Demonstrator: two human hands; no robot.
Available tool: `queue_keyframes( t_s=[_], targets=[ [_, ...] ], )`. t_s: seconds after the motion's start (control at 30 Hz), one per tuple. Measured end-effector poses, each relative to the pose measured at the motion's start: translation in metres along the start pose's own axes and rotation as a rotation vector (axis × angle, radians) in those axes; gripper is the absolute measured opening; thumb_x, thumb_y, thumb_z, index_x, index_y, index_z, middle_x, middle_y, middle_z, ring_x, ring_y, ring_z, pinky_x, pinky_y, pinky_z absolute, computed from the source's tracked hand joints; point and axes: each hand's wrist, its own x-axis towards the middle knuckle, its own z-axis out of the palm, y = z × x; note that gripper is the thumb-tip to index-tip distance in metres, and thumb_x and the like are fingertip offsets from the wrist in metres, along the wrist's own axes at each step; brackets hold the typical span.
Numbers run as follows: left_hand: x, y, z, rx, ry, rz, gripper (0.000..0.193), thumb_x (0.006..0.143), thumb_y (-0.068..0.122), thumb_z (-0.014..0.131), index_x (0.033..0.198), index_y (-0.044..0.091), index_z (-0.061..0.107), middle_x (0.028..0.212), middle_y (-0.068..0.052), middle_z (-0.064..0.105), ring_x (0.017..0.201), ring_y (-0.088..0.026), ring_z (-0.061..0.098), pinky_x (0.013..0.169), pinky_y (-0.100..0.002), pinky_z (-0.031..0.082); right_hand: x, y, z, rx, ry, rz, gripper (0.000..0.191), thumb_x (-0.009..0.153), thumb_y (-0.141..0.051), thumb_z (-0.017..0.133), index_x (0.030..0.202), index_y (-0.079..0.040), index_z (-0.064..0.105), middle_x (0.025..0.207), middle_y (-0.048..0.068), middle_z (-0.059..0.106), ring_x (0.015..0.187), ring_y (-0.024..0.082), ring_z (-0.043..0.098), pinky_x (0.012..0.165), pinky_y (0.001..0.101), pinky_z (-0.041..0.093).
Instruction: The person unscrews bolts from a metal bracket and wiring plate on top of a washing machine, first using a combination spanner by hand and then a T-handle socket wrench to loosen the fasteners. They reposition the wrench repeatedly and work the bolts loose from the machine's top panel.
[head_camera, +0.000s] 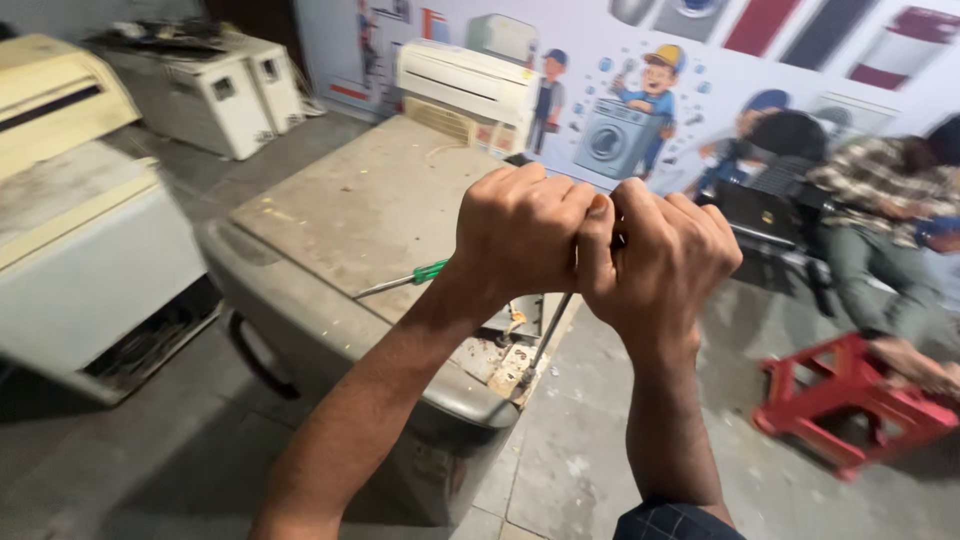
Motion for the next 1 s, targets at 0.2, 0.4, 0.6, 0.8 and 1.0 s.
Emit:
queue_keyframes(
  t_s=[0.2, 0.4, 0.6, 0.8, 1.0],
  targets=[
    [-0.006, -0.010, 0.012, -0.125, 0.043, 0.048, 0.023, 0.088, 0.023, 0.066, 0.068, 0.014, 0.056, 0.063, -0.003, 0.055, 0.059, -0.024, 0.054, 0.056, -0.037, 0.043, -0.007, -0.002, -0.001, -0.085, -0.033, 0.028, 0.033, 0.105, -0.027, 0.059, 0.078, -0.008, 0.055, 0.063, 0.009, 0.047, 0.062, 0.030, 0.050, 0.064, 0.0398, 0.036],
    [-0.008, -0.019, 0.019, -0.248, 0.029, 0.093, 0.025, 0.086, 0.025, 0.069, 0.068, 0.013, 0.055, 0.063, -0.004, 0.054, 0.059, -0.023, 0.054, 0.057, -0.037, 0.043, -0.008, -0.009, -0.003, -0.125, -0.038, 0.086, 0.031, 0.103, -0.023, 0.058, 0.077, -0.006, 0.055, 0.063, 0.010, 0.047, 0.062, 0.030, 0.051, 0.064, 0.0399, 0.037],
    [0.001, -0.026, 0.018, -0.375, 0.008, 0.110, 0.027, 0.088, 0.023, 0.069, 0.067, 0.013, 0.055, 0.060, -0.004, 0.054, 0.056, -0.023, 0.052, 0.055, -0.037, 0.042, 0.001, -0.022, -0.005, -0.222, -0.040, 0.144, 0.027, 0.100, -0.023, 0.058, 0.078, -0.007, 0.053, 0.065, 0.009, 0.047, 0.065, 0.032, 0.050, 0.064, 0.0417, 0.036],
    [0.000, -0.029, 0.025, -0.469, 0.036, 0.146, 0.024, 0.087, 0.023, 0.069, 0.069, 0.012, 0.057, 0.063, -0.006, 0.057, 0.058, -0.026, 0.055, 0.056, -0.040, 0.043, -0.005, -0.023, -0.007, -0.299, -0.055, 0.156, 0.030, 0.101, -0.025, 0.058, 0.079, -0.007, 0.053, 0.067, 0.012, 0.048, 0.065, 0.034, 0.050, 0.070, 0.0474, 0.038],
    [0.001, -0.031, 0.031, -0.547, 0.075, 0.194, 0.026, 0.090, 0.020, 0.068, 0.068, 0.011, 0.058, 0.063, -0.005, 0.060, 0.056, -0.025, 0.055, 0.054, -0.039, 0.044, -0.007, -0.029, -0.010, -0.470, -0.028, 0.162, 0.025, 0.098, -0.025, 0.058, 0.080, -0.009, 0.058, 0.066, 0.012, 0.054, 0.063, 0.035, 0.055, 0.068, 0.0496, 0.042]
  ],
)
